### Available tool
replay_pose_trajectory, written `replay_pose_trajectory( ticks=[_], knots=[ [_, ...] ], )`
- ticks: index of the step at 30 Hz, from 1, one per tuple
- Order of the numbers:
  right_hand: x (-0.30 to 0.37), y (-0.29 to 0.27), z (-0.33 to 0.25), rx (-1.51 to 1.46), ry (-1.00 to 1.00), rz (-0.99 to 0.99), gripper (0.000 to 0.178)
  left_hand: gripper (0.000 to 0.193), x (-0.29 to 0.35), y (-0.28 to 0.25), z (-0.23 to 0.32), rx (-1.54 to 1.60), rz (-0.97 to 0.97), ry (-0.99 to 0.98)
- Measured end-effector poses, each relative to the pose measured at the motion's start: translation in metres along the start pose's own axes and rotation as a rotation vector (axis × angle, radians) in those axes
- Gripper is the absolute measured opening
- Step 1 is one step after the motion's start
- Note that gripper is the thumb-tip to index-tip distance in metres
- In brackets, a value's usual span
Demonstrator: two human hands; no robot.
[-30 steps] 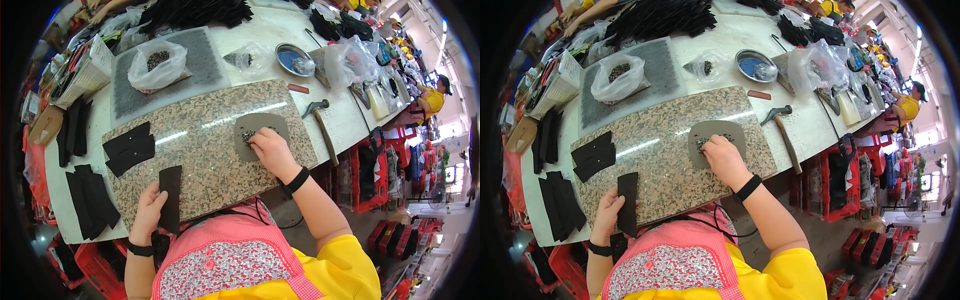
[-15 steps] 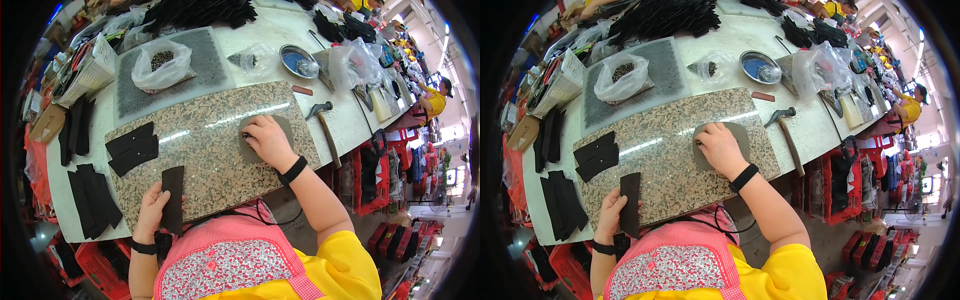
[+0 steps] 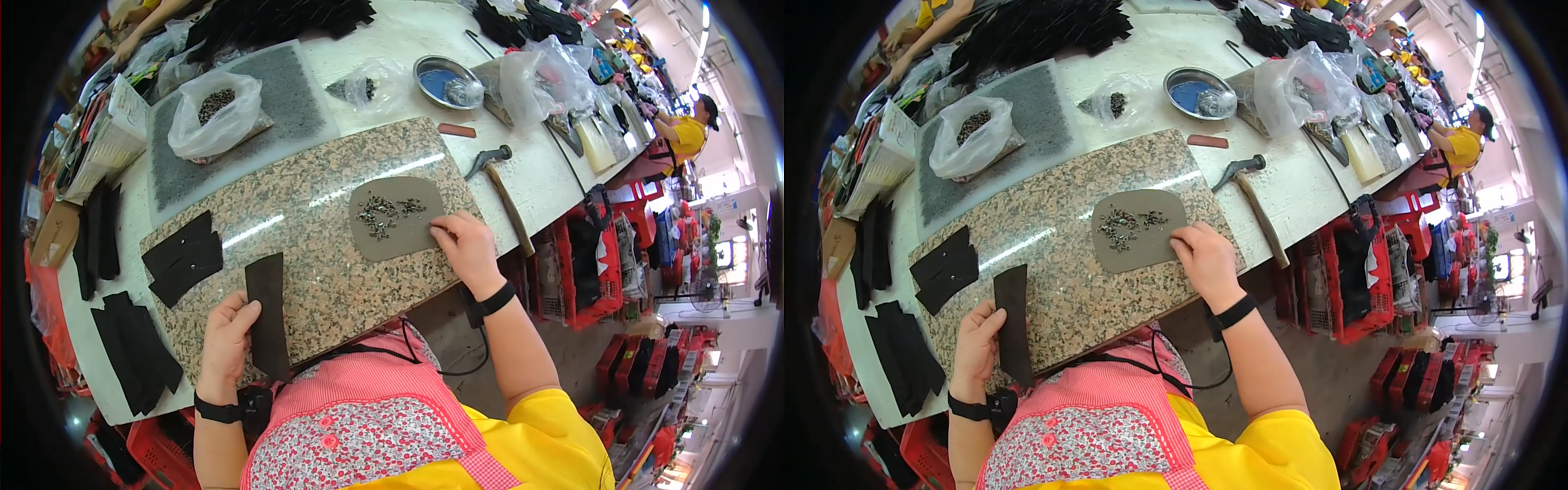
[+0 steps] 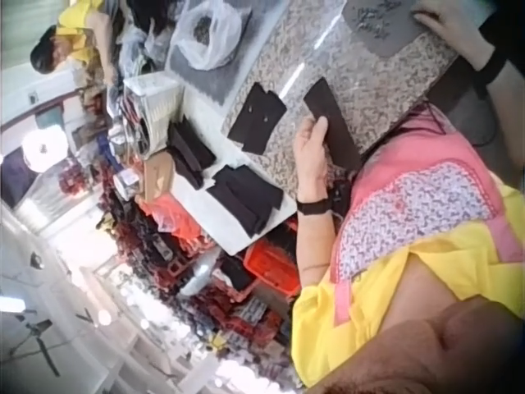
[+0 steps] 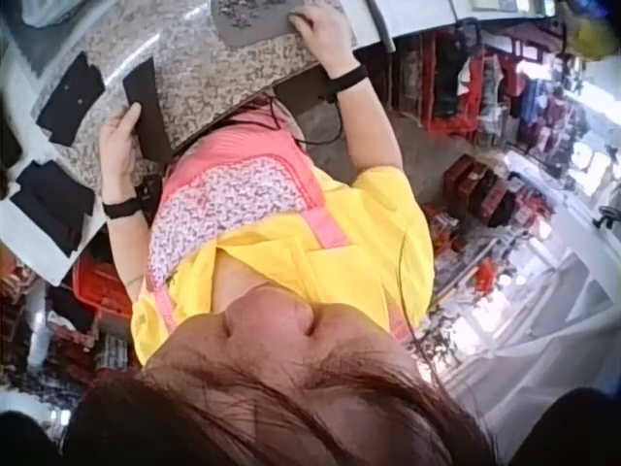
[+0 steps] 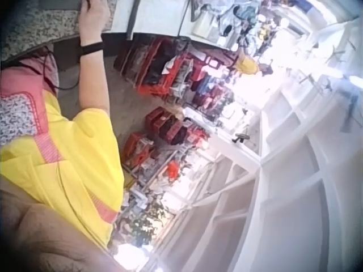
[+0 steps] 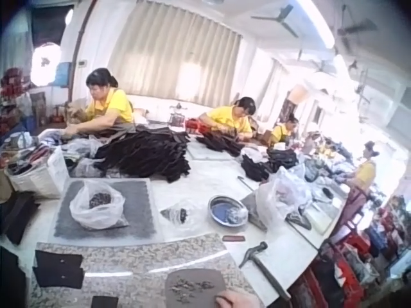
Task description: Sort metal studs and assemble black shoe components on a workstation.
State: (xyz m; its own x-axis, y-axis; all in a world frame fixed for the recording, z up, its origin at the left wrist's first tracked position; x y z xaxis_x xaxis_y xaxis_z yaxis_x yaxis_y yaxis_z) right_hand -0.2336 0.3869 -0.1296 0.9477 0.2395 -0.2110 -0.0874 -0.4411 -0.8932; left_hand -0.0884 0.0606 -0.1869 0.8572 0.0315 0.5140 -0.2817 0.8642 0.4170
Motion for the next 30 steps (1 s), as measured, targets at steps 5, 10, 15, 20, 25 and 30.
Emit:
replay_pose_trajectory(
  ticks=[5, 10, 15, 20, 25, 30],
  knots=[
    [-0.015, 0.014, 0.002, 0.008, 0.050, -0.025, 0.009, 0.026, -0.002, 0.017, 0.003, -0.049, -0.020, -0.048],
    [-0.020, 0.023, 0.000, -0.075, 0.066, -0.026, 0.010, 0.034, -0.002, 0.024, 0.003, -0.035, -0.040, -0.029],
    [-0.020, 0.020, 0.000, -0.109, 0.014, 0.011, 0.008, 0.038, -0.001, 0.031, 0.005, 0.006, -0.028, -0.008],
    [-0.003, 0.004, -0.032, -0.536, 0.192, -0.227, 0.005, 0.036, 0.003, 0.035, 0.005, 0.036, -0.048, -0.008],
    [0.030, 0.012, -0.121, -1.014, 0.194, -0.538, 0.010, 0.030, 0.012, 0.032, 0.017, 0.009, -0.023, 0.076],
    [0.025, 0.041, -0.164, -1.157, 0.178, -0.602, 0.012, 0.028, 0.024, 0.032, 0.028, -0.007, -0.017, 0.157]
  ],
)
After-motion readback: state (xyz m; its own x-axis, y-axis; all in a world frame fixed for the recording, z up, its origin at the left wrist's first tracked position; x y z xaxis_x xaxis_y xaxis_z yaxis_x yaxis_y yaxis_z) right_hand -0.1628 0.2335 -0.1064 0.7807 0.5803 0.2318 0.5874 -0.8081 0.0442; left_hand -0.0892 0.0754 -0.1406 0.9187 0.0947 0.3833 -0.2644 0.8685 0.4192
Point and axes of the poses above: each hand's wrist, its own x-axis away from the middle knuckle, its own y-axis out of the palm, z = x × y, the point moved 8 cm from there along -x, towards the middle knuckle, and after that the axes turned 8 degrees about x, right-handed, at the moved point
